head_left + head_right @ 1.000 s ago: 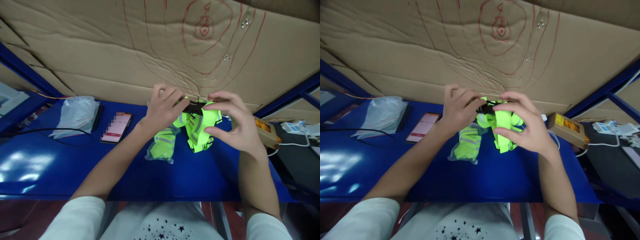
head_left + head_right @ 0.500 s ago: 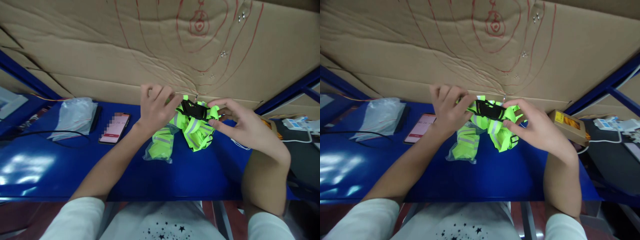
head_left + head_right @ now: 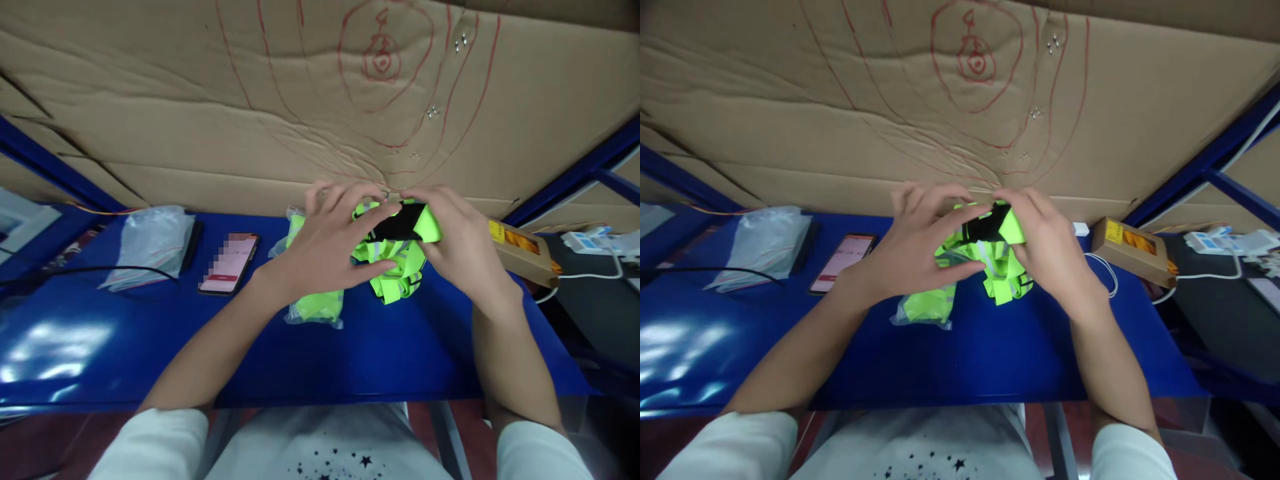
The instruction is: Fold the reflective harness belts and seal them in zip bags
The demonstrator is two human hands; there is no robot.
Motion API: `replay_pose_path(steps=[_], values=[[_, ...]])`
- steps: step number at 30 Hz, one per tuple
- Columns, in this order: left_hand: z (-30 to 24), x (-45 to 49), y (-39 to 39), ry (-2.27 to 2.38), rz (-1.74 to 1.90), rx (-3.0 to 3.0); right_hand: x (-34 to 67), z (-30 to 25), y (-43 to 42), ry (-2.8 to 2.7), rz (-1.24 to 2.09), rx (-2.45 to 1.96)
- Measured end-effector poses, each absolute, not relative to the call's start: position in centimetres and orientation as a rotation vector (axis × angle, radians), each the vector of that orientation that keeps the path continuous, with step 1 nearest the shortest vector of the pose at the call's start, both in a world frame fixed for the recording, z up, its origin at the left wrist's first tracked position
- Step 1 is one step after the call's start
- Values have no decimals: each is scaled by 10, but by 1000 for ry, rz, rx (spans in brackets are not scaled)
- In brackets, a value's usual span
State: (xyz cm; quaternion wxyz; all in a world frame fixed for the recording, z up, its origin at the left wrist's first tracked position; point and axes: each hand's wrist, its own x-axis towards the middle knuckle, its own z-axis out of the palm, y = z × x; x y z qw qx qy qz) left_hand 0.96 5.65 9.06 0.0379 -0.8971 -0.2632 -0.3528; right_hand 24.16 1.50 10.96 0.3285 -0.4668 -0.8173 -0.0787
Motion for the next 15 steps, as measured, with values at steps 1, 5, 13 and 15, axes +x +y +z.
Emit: replay_pose_path(steps=[1,5,13,15], values=[[93,9,56,-756,-1090,-2809,242,108,17,-2158,-257,-1188],[94,6,65,-766,-1284,-2901,241,99,23,-2170,-411,-1156],[81,4,82,-660,-1287,-3029,227,91,24,-2202,-611,-1292],[79,4,84,-694,-1278,-3044,224,91,23,-2235,-683,-1323]])
